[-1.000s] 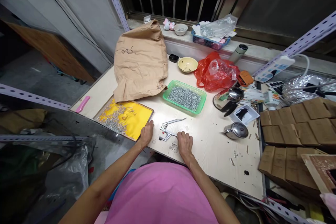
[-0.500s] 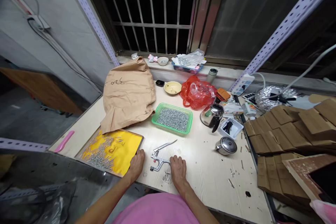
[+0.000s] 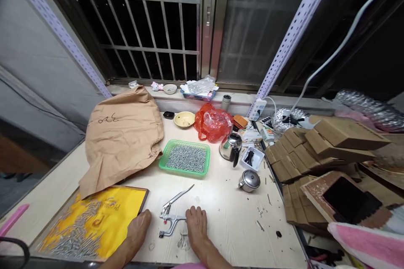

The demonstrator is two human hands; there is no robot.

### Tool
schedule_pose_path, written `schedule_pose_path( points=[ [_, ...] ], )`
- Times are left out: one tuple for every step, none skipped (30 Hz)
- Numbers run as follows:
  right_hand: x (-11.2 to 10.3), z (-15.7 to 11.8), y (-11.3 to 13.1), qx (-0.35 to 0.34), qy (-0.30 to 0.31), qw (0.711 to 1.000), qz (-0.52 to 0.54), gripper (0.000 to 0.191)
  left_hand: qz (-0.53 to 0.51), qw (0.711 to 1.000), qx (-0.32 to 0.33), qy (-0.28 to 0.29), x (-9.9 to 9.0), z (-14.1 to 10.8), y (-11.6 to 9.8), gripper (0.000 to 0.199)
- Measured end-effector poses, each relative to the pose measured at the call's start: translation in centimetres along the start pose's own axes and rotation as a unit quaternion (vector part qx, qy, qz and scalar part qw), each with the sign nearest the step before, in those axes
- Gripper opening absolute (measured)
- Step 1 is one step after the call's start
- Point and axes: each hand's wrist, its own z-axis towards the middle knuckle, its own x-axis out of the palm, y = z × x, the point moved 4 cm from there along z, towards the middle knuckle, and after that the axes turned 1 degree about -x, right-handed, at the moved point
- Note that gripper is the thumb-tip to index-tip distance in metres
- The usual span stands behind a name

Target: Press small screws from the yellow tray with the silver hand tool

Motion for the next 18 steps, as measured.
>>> schedule_pose_path(
  points=[
    [0.0,0.1,0.1,0.003,0.001,1.000,0.002,0.035,0.002,1.000,0.003,0.002,-0.1,0.1,0.0,0.039],
    [0.0,0.1,0.2,0.006,0.002,1.000,0.004,0.036,0.002,1.000,0.006,0.004,-0.2,0.1,0.0,0.039],
    [0.0,0.1,0.2,0.009,0.003,1.000,0.008,0.037,0.001,1.000,0.008,0.006,-0.4,0.1,0.0,0.039],
    [-0.1,0.0,0.3,0.011,0.006,1.000,0.013,0.037,-0.003,1.000,0.008,0.008,-0.5,0.1,0.1,0.038],
    [-0.3,0.0,0.2,0.014,0.013,1.000,0.020,0.037,-0.008,1.000,0.007,0.010,-0.6,0.1,0.2,0.037],
    [-0.6,0.0,0.1,0.018,0.028,0.999,0.031,0.035,-0.015,1.000,0.009,0.011,-0.6,0.0,0.4,0.035],
    [-1.0,0.2,-0.2,0.023,0.050,0.997,0.047,0.033,-0.022,1.000,0.012,0.009,-0.7,-0.1,0.6,0.034],
    [-1.7,0.4,-0.5,0.026,0.071,0.995,0.069,0.033,-0.030,0.999,0.015,0.006,-0.7,-0.3,0.8,0.033],
    [-2.8,0.9,-0.9,0.025,0.084,0.992,0.095,0.038,-0.037,0.999,0.016,0.001,-0.8,-0.4,0.9,0.033],
    [-4.3,1.6,-1.4,0.024,0.084,0.988,0.124,0.049,-0.046,0.999,0.016,-0.004,-0.9,-0.6,0.9,0.032],
    [-6.3,2.6,-1.9,0.012,0.050,0.987,0.151,0.058,-0.053,0.998,0.013,-0.010,-1.2,-0.6,0.8,0.032],
    [-8.8,3.9,-2.3,-0.007,-0.001,0.986,0.169,0.058,-0.059,0.998,0.007,-0.017,-1.8,-0.5,0.4,0.033],
    [-11.6,5.4,-2.8,-0.008,-0.071,0.983,0.172,0.054,-0.065,0.998,0.003,-0.026,-2.7,-0.3,-0.2,0.032],
    [-14.5,7.1,-3.3,-0.017,-0.128,0.977,0.168,0.053,-0.070,0.997,0.000,-0.042,-4.0,0.0,-1.1,0.032],
    [-17.3,9.0,-3.6,-0.022,-0.174,0.971,0.163,0.055,-0.075,0.995,0.005,-0.059,-5.7,0.4,-2.2,0.031],
    [-20.0,11.1,-4.0,-0.026,-0.207,0.965,0.158,0.059,-0.085,0.993,0.019,-0.084,-7.7,0.9,-3.5,0.030],
    [-22.6,13.2,-4.4,-0.021,-0.233,0.960,0.153,0.063,-0.105,0.988,0.035,-0.104,-9.9,1.4,-4.8,0.029],
    [-25.0,15.3,-4.9,-0.007,-0.248,0.957,0.149,0.067,-0.124,0.984,0.056,-0.116,-12.0,1.9,-6.1,0.028]
  ],
)
